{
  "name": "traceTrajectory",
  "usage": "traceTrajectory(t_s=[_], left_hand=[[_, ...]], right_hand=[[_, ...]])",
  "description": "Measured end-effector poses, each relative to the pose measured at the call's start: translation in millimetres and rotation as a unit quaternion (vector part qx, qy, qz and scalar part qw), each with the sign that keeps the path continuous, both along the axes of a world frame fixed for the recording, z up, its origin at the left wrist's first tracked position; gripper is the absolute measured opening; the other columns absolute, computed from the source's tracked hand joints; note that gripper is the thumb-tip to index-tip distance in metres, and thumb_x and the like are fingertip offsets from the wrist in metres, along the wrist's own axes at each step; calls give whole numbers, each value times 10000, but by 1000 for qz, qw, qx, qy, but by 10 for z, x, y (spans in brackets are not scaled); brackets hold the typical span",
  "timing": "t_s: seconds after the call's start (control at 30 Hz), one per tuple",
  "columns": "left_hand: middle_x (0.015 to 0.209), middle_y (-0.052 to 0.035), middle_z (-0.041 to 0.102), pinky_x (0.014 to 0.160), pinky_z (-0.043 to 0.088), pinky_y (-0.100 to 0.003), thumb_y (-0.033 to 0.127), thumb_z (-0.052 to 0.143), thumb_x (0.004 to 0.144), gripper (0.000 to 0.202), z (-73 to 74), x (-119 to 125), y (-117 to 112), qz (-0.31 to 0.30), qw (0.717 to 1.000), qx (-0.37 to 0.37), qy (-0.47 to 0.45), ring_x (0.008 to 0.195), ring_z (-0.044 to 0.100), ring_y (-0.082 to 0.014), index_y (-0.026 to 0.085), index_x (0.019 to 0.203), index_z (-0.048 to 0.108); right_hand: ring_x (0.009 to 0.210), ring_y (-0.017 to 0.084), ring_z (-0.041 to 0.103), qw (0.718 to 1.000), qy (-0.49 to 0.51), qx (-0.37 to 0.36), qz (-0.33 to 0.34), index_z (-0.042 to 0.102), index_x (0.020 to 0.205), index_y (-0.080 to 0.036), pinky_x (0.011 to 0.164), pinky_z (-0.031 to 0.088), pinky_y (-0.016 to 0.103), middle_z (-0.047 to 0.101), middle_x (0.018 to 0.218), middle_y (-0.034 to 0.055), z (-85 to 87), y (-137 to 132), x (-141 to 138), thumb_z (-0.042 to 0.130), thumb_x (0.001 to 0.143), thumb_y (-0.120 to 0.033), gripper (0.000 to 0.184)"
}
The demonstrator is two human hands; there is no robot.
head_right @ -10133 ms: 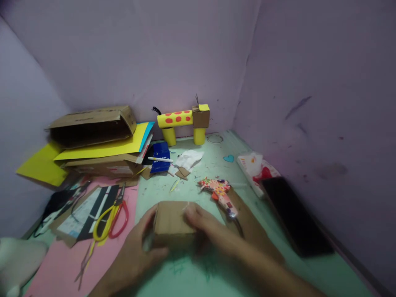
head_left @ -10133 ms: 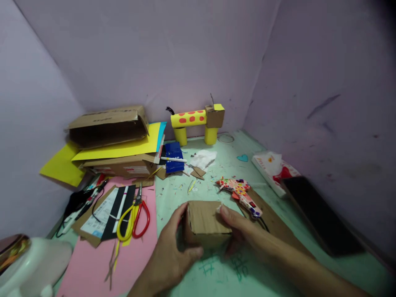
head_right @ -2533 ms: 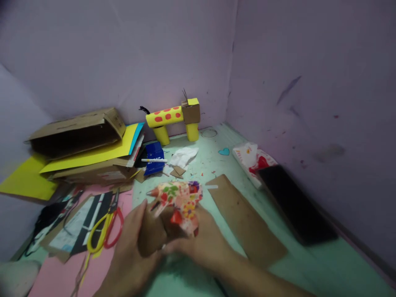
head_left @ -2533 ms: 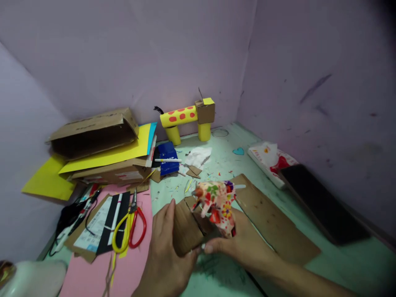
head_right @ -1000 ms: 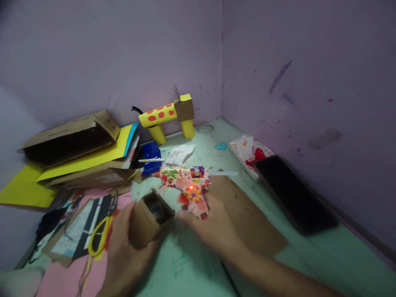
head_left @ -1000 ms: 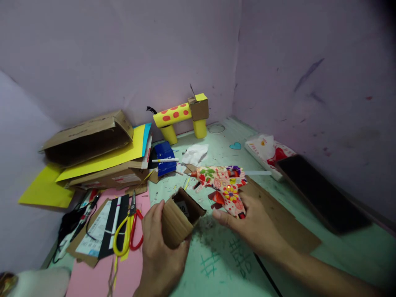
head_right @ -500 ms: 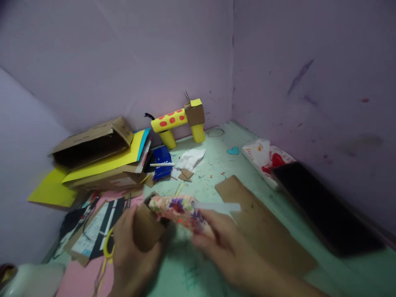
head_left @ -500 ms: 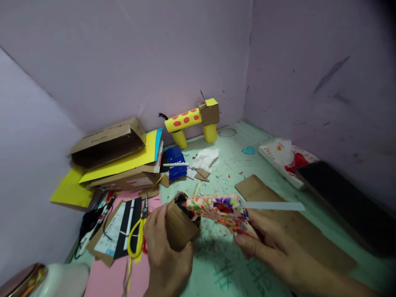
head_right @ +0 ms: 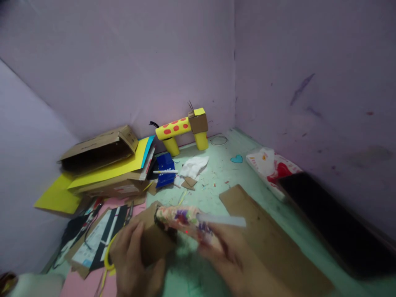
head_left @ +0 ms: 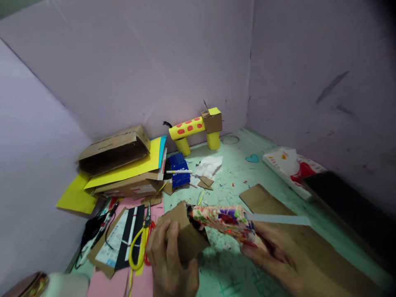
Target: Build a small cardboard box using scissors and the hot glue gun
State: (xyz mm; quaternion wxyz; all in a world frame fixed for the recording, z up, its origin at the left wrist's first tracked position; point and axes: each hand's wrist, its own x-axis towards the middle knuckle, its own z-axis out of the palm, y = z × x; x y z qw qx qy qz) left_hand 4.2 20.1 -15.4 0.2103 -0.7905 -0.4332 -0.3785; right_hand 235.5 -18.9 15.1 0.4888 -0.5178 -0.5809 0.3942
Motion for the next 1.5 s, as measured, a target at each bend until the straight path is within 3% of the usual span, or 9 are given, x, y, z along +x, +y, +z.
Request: traceTrajectory(t_s=[0.17,0.37,0.53,0.7,1.0,1.27,1.5], left_hand=[[1257,-176,428,956,367,-511,155,576,747,789,-13,30,-19,4,1000,-10,-16,1176,427,-372,198,1461,242],[1262,-163,434,960,377,-499,188,615,738,809,-33,-5,9,6,1000,-10,-21,1169,444,-355,219,1456,245],[1256,-176,433,960,374,-493,201,655,721,860,-30,-28,33,6,1000,4,-3,1170,438,-354,190,1466,225],[1266,-163,420,980,365,-497,195,630,746,819,-19,10,6,6,999,-14,-34,1183,435,-346,222,1460,232],[1264,-164,410,977,362,-491,162,610,743,836,-10,11,-15,-1,1000,-16,-26,1188,422,-348,231,1474,211],[1256,-190,454,982,376,-464,177,666,697,872,-44,-30,35,-12,1000,27,-6,1181,448,-345,134,1469,263],[1256,-189,457,986,372,-463,180,690,678,903,-51,-43,38,-11,1000,22,-14,1180,456,-344,133,1473,264]], right_hand=[[982,315,699,999,13,-35,3,723,1083,-224,870,567,410,757,1041,109,-85,-15,35,664,781,-375,342],[959,276,707,991,73,-43,101,709,1093,-251,841,570,364,753,1034,78,87,42,17,592,833,-373,310],[826,260,705,990,67,-47,116,710,1084,-250,759,576,354,752,901,64,108,42,23,572,834,-379,313],[941,249,684,987,93,-43,124,676,1143,-271,858,539,346,737,1037,56,101,38,20,555,857,-356,322],[940,249,680,986,74,-39,144,663,1169,-278,840,533,330,734,1055,50,111,37,29,544,868,-341,331],[977,260,667,981,93,-54,162,659,1178,-238,866,523,341,726,1060,71,155,32,29,545,864,-387,365],[1013,256,664,981,96,-62,158,645,1188,-247,906,516,351,719,1093,70,100,21,28,535,879,-380,354]])
